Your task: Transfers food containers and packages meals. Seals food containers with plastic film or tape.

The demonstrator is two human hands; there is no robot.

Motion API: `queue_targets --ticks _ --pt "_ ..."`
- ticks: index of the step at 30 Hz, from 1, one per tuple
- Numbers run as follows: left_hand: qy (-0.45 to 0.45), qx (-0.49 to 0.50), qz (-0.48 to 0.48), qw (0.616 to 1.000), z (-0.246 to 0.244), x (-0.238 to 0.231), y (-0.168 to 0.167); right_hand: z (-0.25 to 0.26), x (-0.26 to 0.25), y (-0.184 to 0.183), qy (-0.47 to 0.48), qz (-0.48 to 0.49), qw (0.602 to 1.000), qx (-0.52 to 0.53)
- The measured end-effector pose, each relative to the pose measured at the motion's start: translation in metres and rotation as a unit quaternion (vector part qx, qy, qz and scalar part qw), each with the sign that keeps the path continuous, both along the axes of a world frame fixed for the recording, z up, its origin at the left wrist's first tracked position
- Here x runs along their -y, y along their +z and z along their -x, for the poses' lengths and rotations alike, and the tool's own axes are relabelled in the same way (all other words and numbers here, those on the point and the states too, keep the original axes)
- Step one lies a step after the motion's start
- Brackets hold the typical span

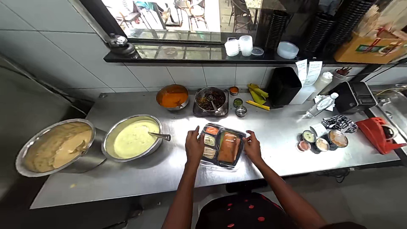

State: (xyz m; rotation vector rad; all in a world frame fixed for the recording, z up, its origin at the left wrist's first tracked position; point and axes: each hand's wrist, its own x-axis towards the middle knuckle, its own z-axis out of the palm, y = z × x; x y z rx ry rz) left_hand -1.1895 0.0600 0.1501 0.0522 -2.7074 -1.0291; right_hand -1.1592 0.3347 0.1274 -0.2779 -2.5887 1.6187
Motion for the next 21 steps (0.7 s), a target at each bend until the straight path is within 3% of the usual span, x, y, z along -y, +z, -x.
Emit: queue_targets --ticks 5,9,16,21 --pt "-0.008 0.009 0.129 0.992 0.036 -0.001 -0.057 0.008 0.01 -0.01 -0.004 -0.164 0.986 -0.026" --pt "-0.02 -0.016 0.176 0.984 0.05 -0.001 -0.064 0.008 0.024 -0.04 -0.056 -0.251 0.965 -0.046" --pt "-0.08 0.028 0.199 0.976 0.052 -0.005 -0.055 0.008 0.037 -0.043 -0.065 -0.247 0.963 -0.087" --pt "-0.06 0.059 0.19 0.978 0.047 -0.02 -0.063 0.005 0.043 -0.048 -0.061 -0.202 0.973 -0.092"
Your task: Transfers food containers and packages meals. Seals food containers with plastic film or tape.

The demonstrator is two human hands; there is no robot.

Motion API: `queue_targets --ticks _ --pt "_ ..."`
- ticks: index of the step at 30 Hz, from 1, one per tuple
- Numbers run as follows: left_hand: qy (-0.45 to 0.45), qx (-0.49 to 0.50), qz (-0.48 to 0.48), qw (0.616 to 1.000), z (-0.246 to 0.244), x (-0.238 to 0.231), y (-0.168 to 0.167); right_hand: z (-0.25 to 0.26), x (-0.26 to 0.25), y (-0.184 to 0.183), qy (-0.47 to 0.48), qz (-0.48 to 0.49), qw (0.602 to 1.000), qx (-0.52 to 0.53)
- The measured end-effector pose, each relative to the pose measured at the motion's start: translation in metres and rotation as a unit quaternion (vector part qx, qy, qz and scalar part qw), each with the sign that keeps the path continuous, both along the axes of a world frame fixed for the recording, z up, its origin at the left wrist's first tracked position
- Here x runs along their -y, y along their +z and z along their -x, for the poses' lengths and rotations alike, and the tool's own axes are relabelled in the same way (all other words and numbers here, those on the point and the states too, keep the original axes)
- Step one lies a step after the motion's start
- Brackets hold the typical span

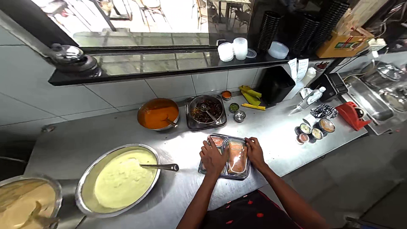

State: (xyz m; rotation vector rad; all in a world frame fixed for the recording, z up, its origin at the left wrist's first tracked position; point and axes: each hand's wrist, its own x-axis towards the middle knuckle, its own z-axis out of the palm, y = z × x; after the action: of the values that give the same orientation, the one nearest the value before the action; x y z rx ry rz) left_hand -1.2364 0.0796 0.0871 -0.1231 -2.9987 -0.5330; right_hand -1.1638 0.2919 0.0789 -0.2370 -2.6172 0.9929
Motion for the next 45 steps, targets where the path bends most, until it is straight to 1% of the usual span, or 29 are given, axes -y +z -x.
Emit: queue_targets --ticks 2,5,7,10,12,14,15,16,17,18,20,21,24,29,31,32,33,35,40,43,45 --pt "-0.017 0.007 0.018 1.0 0.001 -0.003 0.0 -0.005 0.001 -0.001 -0.02 -0.003 1.0 0.015" --pt "-0.076 0.018 0.037 0.996 0.009 -0.002 0.003 -0.018 -0.012 -0.006 -0.04 0.029 0.998 0.043" --pt "-0.127 0.016 0.045 0.991 0.018 -0.002 0.005 -0.026 -0.029 -0.002 -0.02 0.052 0.995 0.082" --pt "-0.208 -0.009 0.051 0.977 0.028 -0.012 -0.002 -0.029 -0.052 0.022 0.034 0.084 0.978 0.189" --pt "-0.264 -0.015 0.054 0.963 0.031 -0.022 -0.006 -0.024 -0.06 0.039 0.07 0.152 0.957 0.236" --pt "-0.321 -0.021 0.052 0.945 0.029 -0.036 -0.007 -0.013 -0.058 0.063 0.087 0.238 0.928 0.275" --pt "-0.348 -0.022 0.049 0.936 0.028 -0.044 -0.006 -0.005 -0.06 0.065 0.089 0.272 0.913 0.291" --pt "-0.371 -0.022 0.046 0.927 0.027 -0.051 -0.005 0.002 -0.069 0.055 0.1 0.308 0.898 0.297" --pt "-0.388 -0.021 0.048 0.92 0.027 -0.056 -0.004 0.001 -0.075 0.047 0.099 0.344 0.889 0.287" --pt "-0.4 -0.025 0.049 0.915 0.027 -0.06 -0.003 -0.008 -0.075 0.045 0.073 0.371 0.884 0.274" --pt "-0.4 -0.034 0.044 0.915 0.027 -0.069 -0.003 -0.035 -0.067 0.051 0.005 0.392 0.885 0.251" --pt "-0.387 -0.034 0.039 0.921 0.023 -0.074 -0.001 -0.047 -0.069 0.042 -0.006 0.398 0.884 0.245" --pt "-0.338 -0.026 0.053 0.939 0.015 -0.089 0.009 -0.058 -0.077 0.017 -0.006 0.423 0.873 0.243" --pt "-0.37 -0.024 0.08 0.925 0.017 -0.097 0.004 -0.078 -0.082 0.017 0.007 0.459 0.868 0.189" --pt "-0.373 -0.015 0.087 0.924 0.021 -0.099 0.003 -0.066 -0.079 0.024 -0.031 0.476 0.861 0.177" --pt "-0.373 -0.009 0.089 0.923 0.021 -0.099 0.004 -0.05 -0.078 0.033 -0.054 0.477 0.857 0.187" --pt "-0.375 -0.004 0.087 0.923 0.022 -0.099 0.005 -0.034 -0.082 0.031 -0.057 0.485 0.852 0.191" --pt "-0.376 -0.001 0.091 0.922 0.022 -0.099 0.005 -0.02 -0.089 0.026 -0.042 0.49 0.848 0.196" --pt "-0.381 -0.001 0.105 0.918 0.02 -0.1 0.009 -0.006 -0.102 0.025 -0.011 0.47 0.85 0.237" --pt "-0.379 -0.004 0.106 0.919 0.018 -0.101 0.007 0.021 -0.11 0.019 0.011 0.45 0.86 0.241" --pt "-0.355 -0.017 0.106 0.929 0.013 -0.1 0.005 0.031 -0.109 0.02 0.012 0.421 0.871 0.253"
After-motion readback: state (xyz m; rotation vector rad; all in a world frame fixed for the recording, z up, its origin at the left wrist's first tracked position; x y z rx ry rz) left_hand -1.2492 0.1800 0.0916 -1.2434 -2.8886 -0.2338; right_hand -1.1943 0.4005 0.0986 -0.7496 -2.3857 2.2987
